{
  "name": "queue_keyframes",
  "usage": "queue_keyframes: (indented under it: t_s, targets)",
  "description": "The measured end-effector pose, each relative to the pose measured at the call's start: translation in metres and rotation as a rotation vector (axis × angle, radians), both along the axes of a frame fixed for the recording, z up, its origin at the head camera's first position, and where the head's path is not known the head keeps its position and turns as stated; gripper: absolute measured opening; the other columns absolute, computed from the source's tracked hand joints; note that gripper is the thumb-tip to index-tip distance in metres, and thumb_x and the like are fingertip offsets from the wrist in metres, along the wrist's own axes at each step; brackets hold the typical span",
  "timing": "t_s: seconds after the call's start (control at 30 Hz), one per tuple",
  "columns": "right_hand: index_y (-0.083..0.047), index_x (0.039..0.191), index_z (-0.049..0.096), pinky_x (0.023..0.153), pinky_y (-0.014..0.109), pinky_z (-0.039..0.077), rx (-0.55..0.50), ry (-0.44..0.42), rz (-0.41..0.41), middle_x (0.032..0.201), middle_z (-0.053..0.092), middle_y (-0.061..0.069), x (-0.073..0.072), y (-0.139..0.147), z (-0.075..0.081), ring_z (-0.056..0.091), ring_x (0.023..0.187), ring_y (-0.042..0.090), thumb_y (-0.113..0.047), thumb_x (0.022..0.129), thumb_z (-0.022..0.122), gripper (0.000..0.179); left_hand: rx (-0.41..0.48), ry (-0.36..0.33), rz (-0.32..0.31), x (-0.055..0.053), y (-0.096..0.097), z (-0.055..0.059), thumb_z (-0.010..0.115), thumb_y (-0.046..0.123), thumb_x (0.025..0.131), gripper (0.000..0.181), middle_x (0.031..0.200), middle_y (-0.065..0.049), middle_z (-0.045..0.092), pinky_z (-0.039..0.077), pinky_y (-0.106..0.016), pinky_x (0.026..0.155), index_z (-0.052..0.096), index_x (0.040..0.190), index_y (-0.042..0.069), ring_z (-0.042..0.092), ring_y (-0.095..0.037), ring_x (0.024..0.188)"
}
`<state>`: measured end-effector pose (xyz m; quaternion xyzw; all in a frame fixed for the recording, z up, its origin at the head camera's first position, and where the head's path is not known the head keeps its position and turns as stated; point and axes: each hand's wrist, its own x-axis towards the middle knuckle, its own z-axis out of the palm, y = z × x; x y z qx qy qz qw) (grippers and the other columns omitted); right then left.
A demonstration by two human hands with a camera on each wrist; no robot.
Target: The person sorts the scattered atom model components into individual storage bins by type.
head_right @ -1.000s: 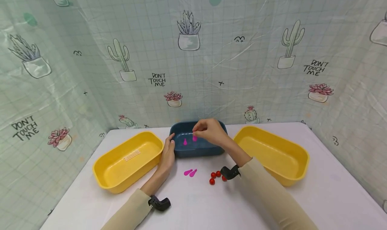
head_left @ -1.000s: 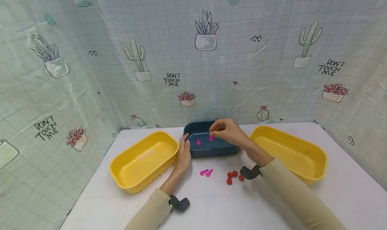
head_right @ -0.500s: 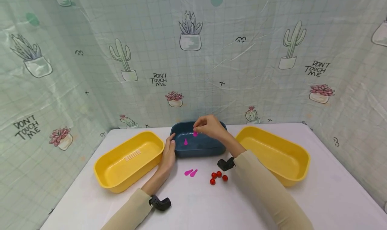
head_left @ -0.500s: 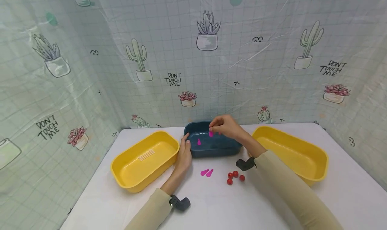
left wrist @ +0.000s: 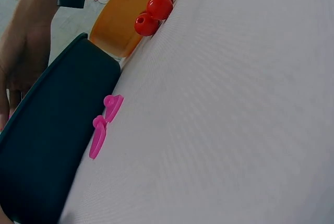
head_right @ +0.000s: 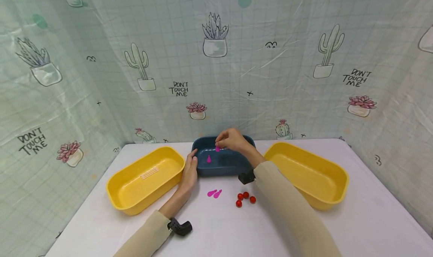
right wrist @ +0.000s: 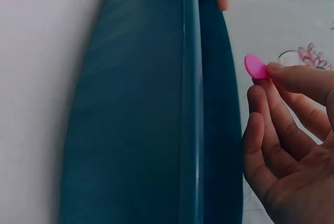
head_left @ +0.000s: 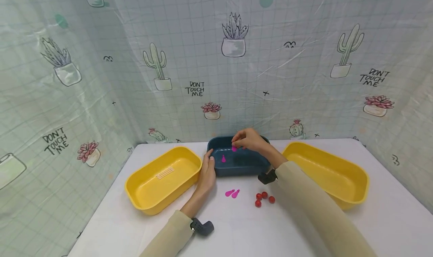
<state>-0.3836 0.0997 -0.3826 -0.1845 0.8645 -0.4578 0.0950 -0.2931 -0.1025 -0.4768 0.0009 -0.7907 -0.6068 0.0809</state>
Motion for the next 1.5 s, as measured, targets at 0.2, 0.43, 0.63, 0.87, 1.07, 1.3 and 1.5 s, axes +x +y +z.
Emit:
queue_keyframes:
  t_s: [0.2, 0.43, 0.63, 0.87, 1.07, 1.3, 1.5]
  targets:
    - [0.001, 0.109, 0.075, 0.089, 0.054, 0.06, 0.017, -0.025, -0.004, 0.098, 0.079, 0.011, -0.009, -0.005, -0.007, 0.071, 0.086, 0.017, -0.013, 0.098, 0.07, 0.019, -0.011, 0.0, -0.001, 0.001, 0.001, -0.001, 0.029, 0.038, 0.114, 0.049, 0.171, -0.006, 0.029, 0.022, -0.057, 0.128, 0.033, 0.161, 0.023, 0.029, -0.031, 0.157]
    - [0.003, 0.106, 0.076, 0.088, 0.052, 0.061, 0.009, -0.068, -0.025, 0.097, 0.079, 0.013, -0.016, -0.01, -0.018, 0.069, 0.082, 0.016, -0.01, 0.096, 0.071, 0.017, -0.003, -0.003, 0.001, 0.001, 0.0, 0.001, 0.029, 0.04, 0.114, 0.05, 0.171, -0.004, 0.029, 0.022, -0.056, 0.129, 0.032, 0.161, 0.023, 0.029, -0.029, 0.158]
    - [0.003, 0.105, 0.077, 0.081, 0.044, 0.063, -0.004, -0.093, -0.043, 0.097, 0.079, 0.013, -0.021, -0.011, -0.028, 0.073, 0.084, 0.018, -0.009, 0.095, 0.072, 0.017, -0.006, -0.009, 0.001, 0.001, 0.001, 0.002, 0.029, 0.042, 0.113, 0.052, 0.171, -0.003, 0.028, 0.023, -0.056, 0.128, 0.031, 0.162, 0.023, 0.029, -0.029, 0.158]
    - [0.0, 0.105, 0.078, 0.076, 0.034, 0.062, -0.001, -0.143, -0.078, 0.098, 0.08, 0.01, -0.023, -0.013, -0.039, 0.074, 0.082, 0.013, -0.012, 0.094, 0.073, 0.017, -0.002, 0.016, -0.012, 0.001, 0.001, 0.002, 0.028, 0.04, 0.114, 0.053, 0.171, -0.006, 0.028, 0.021, -0.056, 0.129, 0.031, 0.162, 0.018, 0.029, -0.03, 0.157]
    - [0.002, 0.106, 0.077, 0.072, 0.03, 0.06, -0.018, -0.169, -0.074, 0.096, 0.08, 0.009, -0.023, -0.017, -0.042, 0.072, 0.079, 0.011, -0.011, 0.094, 0.073, 0.018, 0.004, 0.0, -0.012, 0.0, 0.0, 0.002, 0.029, 0.042, 0.113, 0.053, 0.171, -0.005, 0.028, 0.022, -0.057, 0.129, 0.031, 0.162, 0.02, 0.028, -0.03, 0.158]
    - [0.0, 0.106, 0.077, 0.074, 0.03, 0.06, -0.014, -0.191, -0.075, 0.096, 0.079, 0.008, -0.025, -0.019, -0.048, 0.071, 0.08, 0.011, -0.012, 0.094, 0.074, 0.017, 0.008, 0.005, -0.02, -0.002, 0.0, 0.0, 0.028, 0.041, 0.114, 0.053, 0.171, -0.006, 0.028, 0.022, -0.057, 0.129, 0.031, 0.162, 0.02, 0.029, -0.031, 0.157]
    - [0.002, 0.105, 0.077, 0.076, 0.032, 0.061, 0.001, -0.191, -0.086, 0.095, 0.078, 0.009, -0.027, -0.019, -0.052, 0.07, 0.08, 0.012, -0.011, 0.094, 0.073, 0.017, 0.009, 0.011, -0.016, -0.003, -0.001, 0.0, 0.03, 0.038, 0.114, 0.051, 0.171, -0.005, 0.029, 0.022, -0.055, 0.129, 0.032, 0.162, 0.019, 0.03, -0.029, 0.157]
